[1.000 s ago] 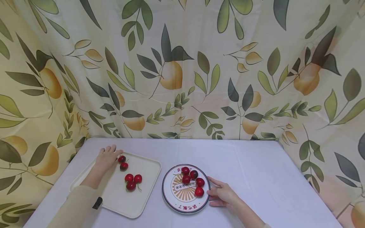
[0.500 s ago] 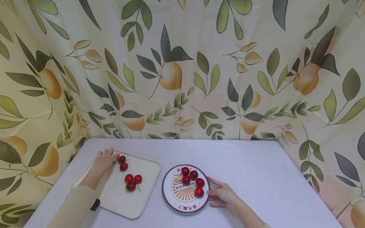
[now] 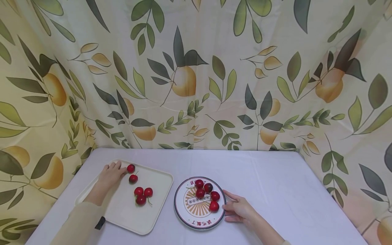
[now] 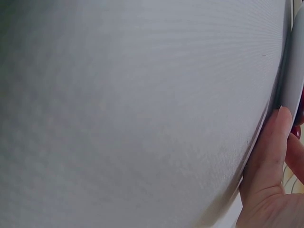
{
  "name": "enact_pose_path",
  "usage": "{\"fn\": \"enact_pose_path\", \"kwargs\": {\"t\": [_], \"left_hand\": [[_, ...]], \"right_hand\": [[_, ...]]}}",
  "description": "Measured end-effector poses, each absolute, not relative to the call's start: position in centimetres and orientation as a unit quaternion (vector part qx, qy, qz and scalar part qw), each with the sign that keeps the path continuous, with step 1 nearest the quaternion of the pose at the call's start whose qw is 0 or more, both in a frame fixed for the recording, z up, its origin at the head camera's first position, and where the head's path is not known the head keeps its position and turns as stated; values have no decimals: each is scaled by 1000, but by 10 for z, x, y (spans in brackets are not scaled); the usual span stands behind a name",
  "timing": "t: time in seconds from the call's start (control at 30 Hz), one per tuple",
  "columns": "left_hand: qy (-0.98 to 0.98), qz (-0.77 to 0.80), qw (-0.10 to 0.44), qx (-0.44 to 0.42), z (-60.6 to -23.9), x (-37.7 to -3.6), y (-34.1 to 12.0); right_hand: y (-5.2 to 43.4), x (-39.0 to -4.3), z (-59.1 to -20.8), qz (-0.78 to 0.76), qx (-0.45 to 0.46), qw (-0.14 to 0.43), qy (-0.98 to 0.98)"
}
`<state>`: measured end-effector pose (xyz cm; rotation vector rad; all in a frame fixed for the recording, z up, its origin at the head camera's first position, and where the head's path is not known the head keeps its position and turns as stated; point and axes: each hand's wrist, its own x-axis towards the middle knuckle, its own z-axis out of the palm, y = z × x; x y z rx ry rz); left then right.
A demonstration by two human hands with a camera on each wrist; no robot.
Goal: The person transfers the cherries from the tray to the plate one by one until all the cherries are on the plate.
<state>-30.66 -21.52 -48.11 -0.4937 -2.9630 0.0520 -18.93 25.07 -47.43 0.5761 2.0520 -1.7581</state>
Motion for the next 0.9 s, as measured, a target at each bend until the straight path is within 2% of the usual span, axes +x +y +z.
{"fn": "enact_pose_path", "kwargs": {"t": [0.2,0.53,0.9], "left_hand": [[-982,21,74,-172,-481,-306,-214],[-965,51,147,-211,-469,-316,-202],[-946,105,124,-280,-430,-310,-147]], "right_hand": [[251,-189,-475,-622,208,188,731],[251,-189,-475,-623,207,184,732],[251,-189,-475,-627,200,187,730]]}}
